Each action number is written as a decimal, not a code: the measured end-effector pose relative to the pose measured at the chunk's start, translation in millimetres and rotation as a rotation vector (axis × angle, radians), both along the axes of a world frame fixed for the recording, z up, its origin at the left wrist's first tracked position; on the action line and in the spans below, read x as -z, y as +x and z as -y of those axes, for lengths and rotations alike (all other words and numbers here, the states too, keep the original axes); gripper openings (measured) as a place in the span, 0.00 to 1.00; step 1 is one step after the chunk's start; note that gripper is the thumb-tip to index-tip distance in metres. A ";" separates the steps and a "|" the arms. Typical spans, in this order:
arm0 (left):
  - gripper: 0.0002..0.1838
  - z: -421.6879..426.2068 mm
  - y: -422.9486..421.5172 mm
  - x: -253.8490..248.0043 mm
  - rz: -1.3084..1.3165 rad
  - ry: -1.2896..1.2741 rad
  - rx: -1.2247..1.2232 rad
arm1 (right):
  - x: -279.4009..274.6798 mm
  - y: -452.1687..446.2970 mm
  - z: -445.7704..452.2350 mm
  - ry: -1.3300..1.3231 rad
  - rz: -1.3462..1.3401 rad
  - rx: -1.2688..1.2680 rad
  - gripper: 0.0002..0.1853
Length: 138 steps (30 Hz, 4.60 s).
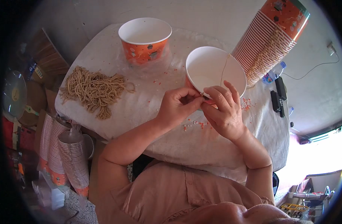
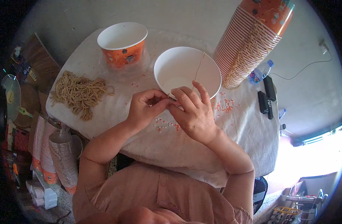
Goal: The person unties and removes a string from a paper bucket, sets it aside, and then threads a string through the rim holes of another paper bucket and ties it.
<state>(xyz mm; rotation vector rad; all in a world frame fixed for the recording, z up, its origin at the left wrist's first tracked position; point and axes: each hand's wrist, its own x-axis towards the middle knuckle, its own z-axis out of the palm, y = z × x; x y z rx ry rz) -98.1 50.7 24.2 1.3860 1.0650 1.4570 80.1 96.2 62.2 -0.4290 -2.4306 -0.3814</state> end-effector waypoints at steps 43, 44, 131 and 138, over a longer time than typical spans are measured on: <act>0.02 -4.8 2.8 4.3 -0.169 0.164 -0.132 | 3.8 -4.7 -3.3 0.016 -0.011 0.043 0.08; 0.03 -5.3 3.2 5.1 -0.158 0.196 -0.148 | 3.8 -4.3 -3.6 0.015 -0.012 0.040 0.08; 0.04 -7.2 7.3 -0.5 0.146 0.068 -0.101 | 5.0 -4.0 1.6 -0.004 -0.042 -0.016 0.07; 0.03 -4.5 8.7 -6.2 0.180 0.078 -0.111 | 7.3 -5.6 2.3 -0.004 -0.042 -0.038 0.07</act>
